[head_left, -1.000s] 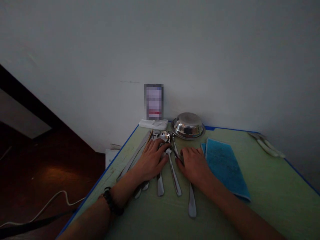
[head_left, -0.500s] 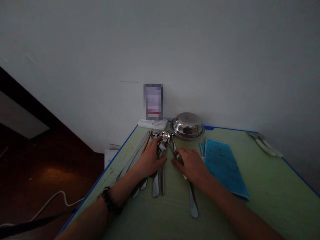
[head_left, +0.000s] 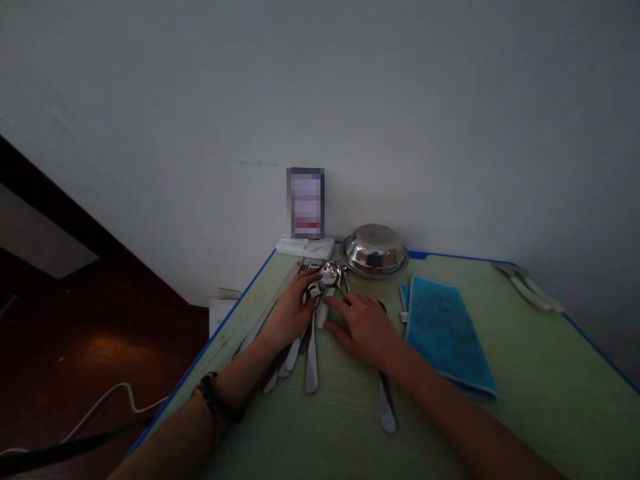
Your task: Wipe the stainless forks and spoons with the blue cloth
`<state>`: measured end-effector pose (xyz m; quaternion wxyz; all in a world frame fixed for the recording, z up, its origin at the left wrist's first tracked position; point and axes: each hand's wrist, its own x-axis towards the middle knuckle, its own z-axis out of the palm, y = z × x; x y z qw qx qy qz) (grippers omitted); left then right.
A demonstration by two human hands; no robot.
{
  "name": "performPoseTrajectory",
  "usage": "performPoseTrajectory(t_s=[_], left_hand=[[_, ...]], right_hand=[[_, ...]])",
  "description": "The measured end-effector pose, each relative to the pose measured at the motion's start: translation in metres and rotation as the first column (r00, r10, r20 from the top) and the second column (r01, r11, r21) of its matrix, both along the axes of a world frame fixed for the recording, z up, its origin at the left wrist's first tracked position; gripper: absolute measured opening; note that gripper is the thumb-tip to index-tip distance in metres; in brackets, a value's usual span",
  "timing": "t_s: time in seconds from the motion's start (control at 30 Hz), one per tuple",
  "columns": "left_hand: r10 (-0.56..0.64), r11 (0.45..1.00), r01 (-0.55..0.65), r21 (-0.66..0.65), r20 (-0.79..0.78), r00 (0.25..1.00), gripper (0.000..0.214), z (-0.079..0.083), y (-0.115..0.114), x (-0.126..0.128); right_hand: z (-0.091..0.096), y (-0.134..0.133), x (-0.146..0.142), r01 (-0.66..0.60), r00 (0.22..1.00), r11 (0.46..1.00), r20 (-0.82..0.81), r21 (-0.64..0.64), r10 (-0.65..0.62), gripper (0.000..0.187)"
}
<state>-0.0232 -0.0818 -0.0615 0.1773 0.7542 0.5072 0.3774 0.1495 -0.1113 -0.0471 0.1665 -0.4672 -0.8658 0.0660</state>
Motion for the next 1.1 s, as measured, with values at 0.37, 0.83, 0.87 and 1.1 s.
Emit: performPoseTrajectory(t_s=[0.37,0.83,0.87,1.1], left_hand=[[0.032,0.999,-0.031,0.026,-0.065,0.997,0.035,0.007,-0.004,0.001],[0.083,0.996,-0.065,0.058,-0.399,0.913,0.046,0.003,-0.006,-0.005],[0.083,0.996,-0.066,0.055,-0.417,0.905,0.047,0.003,-0.006,-0.005],[0.136,0.990,-0.129,0.049,-0.510,0.849,0.057,0.006,-0.013,-0.006]], right_hand=[[0.009,0.002,0.003,0.051,0.998,0.998,-0.026,0.044,-0.050,0.018],[0.016,-0.007,0.027,0.088,0.885,0.989,-0.446,-0.119,-0.133,0.036],[0.016,-0.010,0.029,0.079,0.867,0.987,-0.480,-0.137,-0.136,0.036],[-0.002,-0.040,0.040,0.051,0.901,0.983,-0.417,-0.176,-0.121,0.036]])
